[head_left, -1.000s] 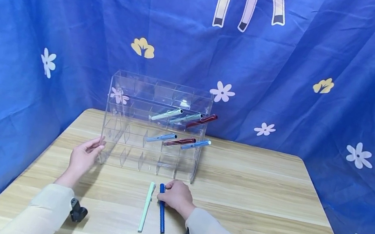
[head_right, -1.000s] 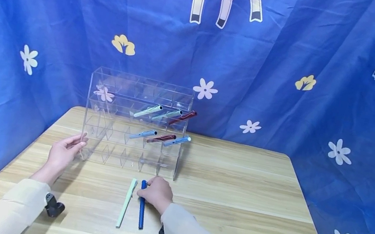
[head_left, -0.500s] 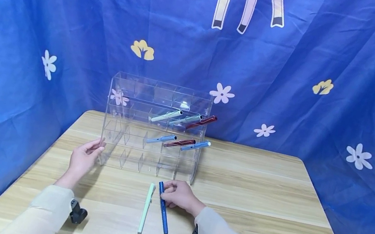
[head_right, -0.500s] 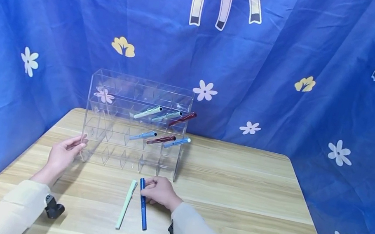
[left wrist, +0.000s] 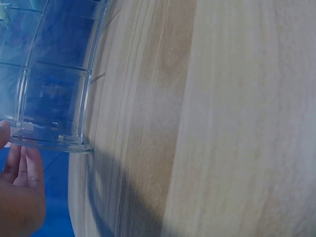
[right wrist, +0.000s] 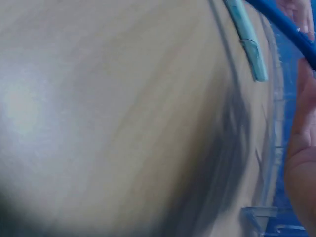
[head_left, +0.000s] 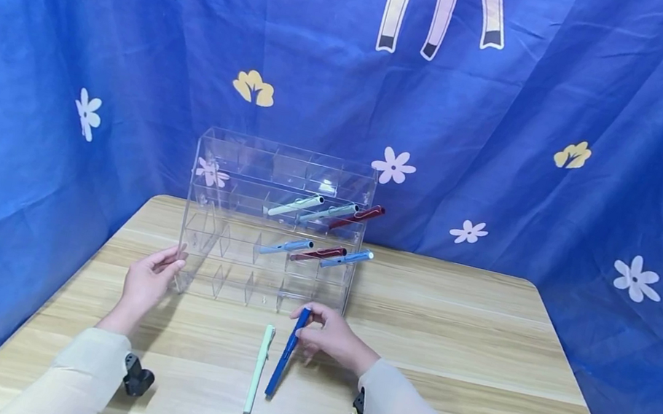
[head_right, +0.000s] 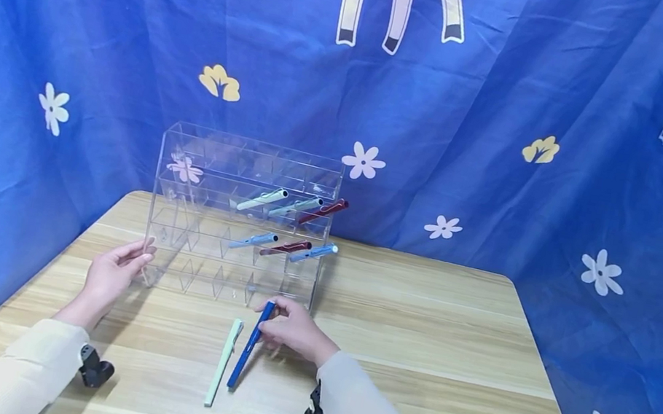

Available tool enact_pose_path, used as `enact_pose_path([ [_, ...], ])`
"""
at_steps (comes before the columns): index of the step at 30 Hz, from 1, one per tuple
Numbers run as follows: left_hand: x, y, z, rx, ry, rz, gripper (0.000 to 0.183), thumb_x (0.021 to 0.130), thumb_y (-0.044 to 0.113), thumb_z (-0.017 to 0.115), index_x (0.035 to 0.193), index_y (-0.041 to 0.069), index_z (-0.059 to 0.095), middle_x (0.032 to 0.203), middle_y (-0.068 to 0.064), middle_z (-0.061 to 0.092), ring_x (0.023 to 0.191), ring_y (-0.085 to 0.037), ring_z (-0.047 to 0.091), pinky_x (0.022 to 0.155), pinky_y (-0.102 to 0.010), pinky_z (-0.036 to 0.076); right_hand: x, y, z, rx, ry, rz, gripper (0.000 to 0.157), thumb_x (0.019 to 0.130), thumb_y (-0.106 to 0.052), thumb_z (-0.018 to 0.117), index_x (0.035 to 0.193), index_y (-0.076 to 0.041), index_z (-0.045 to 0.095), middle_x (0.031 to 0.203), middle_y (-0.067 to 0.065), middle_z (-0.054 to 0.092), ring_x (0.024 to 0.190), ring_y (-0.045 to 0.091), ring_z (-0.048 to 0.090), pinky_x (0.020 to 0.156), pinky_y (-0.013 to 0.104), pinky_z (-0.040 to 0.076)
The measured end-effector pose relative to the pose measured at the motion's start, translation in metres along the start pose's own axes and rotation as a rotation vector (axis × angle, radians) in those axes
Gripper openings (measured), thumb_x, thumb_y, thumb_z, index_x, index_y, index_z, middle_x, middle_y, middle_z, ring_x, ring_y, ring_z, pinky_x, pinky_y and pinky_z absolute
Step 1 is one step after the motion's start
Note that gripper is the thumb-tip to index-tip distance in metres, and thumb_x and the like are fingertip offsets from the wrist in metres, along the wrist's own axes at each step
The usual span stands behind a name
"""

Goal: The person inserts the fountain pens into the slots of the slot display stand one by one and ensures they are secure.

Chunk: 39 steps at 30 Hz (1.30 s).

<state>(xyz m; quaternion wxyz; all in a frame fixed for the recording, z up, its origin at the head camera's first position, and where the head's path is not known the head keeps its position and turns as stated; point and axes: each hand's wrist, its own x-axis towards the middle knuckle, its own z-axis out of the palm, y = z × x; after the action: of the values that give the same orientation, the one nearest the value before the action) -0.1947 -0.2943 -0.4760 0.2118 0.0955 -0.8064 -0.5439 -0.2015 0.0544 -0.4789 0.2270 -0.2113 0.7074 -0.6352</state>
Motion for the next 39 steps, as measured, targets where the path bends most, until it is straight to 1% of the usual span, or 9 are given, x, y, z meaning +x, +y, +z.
enact_pose_path([
  [6, 0.001, -0.001, 0.000, 0.005, -0.002, -0.008, 0.034, 0.094, 0.006, 0.060, 0.126, -0.005, 0.057, 0.116, -0.025, 0.059, 0.080, 0.016, 0.054, 0.078, -0.006, 0.047, -0.001, -0.014, -0.008, 0.112, 0.048, -0.035, 0.024, 0.087, 0.003, 0.060, 0.111, 0.006, 0.056, 0.109, 0.027, 0.064, 0.080, 0.023, 0.068, 0.066, 0.043, 0.058],
  [9, 0.000, -0.002, 0.000, 0.002, -0.002, -0.003, 0.034, 0.094, 0.005, 0.060, 0.126, -0.005, 0.057, 0.116, -0.025, 0.059, 0.080, 0.016, 0.055, 0.078, -0.005, 0.047, -0.001, -0.018, -0.010, 0.158, 0.098, -0.071, 0.022, 0.089, 0.004, 0.059, 0.110, 0.007, 0.054, 0.113, 0.032, 0.060, 0.084, 0.023, 0.069, 0.069, 0.043, 0.059],
  [14, 0.001, -0.002, 0.000, -0.009, -0.010, 0.000, 0.035, 0.094, 0.005, 0.061, 0.126, -0.006, 0.056, 0.116, -0.026, 0.059, 0.079, 0.018, 0.053, 0.077, -0.005, 0.047, -0.001, -0.019, -0.010, 0.224, 0.220, -0.180, 0.024, 0.089, 0.005, 0.061, 0.110, 0.010, 0.050, 0.113, 0.030, 0.060, 0.086, 0.023, 0.068, 0.068, 0.036, 0.060],
  [18, 0.000, -0.001, -0.001, 0.011, -0.017, -0.006, 0.036, 0.094, 0.008, 0.061, 0.127, -0.004, 0.056, 0.117, -0.024, 0.059, 0.085, 0.013, 0.057, 0.078, -0.005, 0.047, 0.001, -0.019, -0.008, 0.260, 0.322, -0.269, 0.023, 0.089, 0.006, 0.062, 0.108, 0.009, 0.051, 0.113, 0.031, 0.059, 0.085, 0.023, 0.067, 0.075, 0.047, 0.058],
  [24, -0.001, 0.001, -0.001, 0.016, -0.020, 0.005, 0.036, 0.094, 0.008, 0.061, 0.127, -0.004, 0.056, 0.116, -0.024, 0.060, 0.086, 0.012, 0.057, 0.079, -0.006, 0.046, -0.002, -0.028, -0.003, 0.196, 0.464, -0.381, 0.021, 0.088, 0.007, 0.063, 0.105, 0.011, 0.051, 0.105, 0.024, 0.064, 0.082, 0.016, 0.067, 0.073, 0.044, 0.059],
  [28, -0.001, 0.002, -0.001, 0.015, -0.019, 0.003, 0.036, 0.094, 0.007, 0.061, 0.127, -0.004, 0.056, 0.116, -0.024, 0.060, 0.088, 0.010, 0.059, 0.079, -0.006, 0.046, -0.010, -0.042, 0.003, 0.137, 0.536, -0.380, 0.020, 0.087, 0.007, 0.064, 0.103, 0.012, 0.052, 0.099, 0.018, 0.066, 0.080, 0.018, 0.066, 0.074, 0.052, 0.056],
  [31, -0.001, 0.002, -0.001, 0.022, -0.018, -0.002, 0.035, 0.094, 0.008, 0.061, 0.127, -0.004, 0.056, 0.116, -0.024, 0.060, 0.090, 0.006, 0.060, 0.079, -0.006, 0.047, -0.011, -0.046, 0.005, 0.117, 0.570, -0.346, 0.020, 0.087, 0.007, 0.065, 0.103, 0.012, 0.053, 0.098, 0.020, 0.064, 0.085, 0.034, 0.066, 0.076, 0.057, 0.053],
  [35, -0.001, 0.003, -0.001, 0.013, -0.018, -0.001, 0.035, 0.094, 0.007, 0.060, 0.127, -0.005, 0.056, 0.116, -0.025, 0.059, 0.086, 0.010, 0.058, 0.079, -0.006, 0.046, -0.009, -0.043, 0.006, 0.057, 0.599, -0.291, 0.021, 0.086, 0.005, 0.067, 0.102, 0.011, 0.055, 0.097, 0.022, 0.064, 0.087, 0.043, 0.064, 0.073, 0.049, 0.057],
  [39, -0.002, 0.004, -0.001, -0.001, -0.020, -0.002, 0.035, 0.094, 0.006, 0.060, 0.127, -0.006, 0.056, 0.116, -0.025, 0.059, 0.085, 0.012, 0.058, 0.079, -0.006, 0.047, 0.000, -0.028, 0.003, 0.014, 0.616, -0.242, 0.022, 0.085, 0.001, 0.070, 0.102, 0.007, 0.058, 0.097, 0.020, 0.066, 0.085, 0.039, 0.066, 0.069, 0.043, 0.059],
])
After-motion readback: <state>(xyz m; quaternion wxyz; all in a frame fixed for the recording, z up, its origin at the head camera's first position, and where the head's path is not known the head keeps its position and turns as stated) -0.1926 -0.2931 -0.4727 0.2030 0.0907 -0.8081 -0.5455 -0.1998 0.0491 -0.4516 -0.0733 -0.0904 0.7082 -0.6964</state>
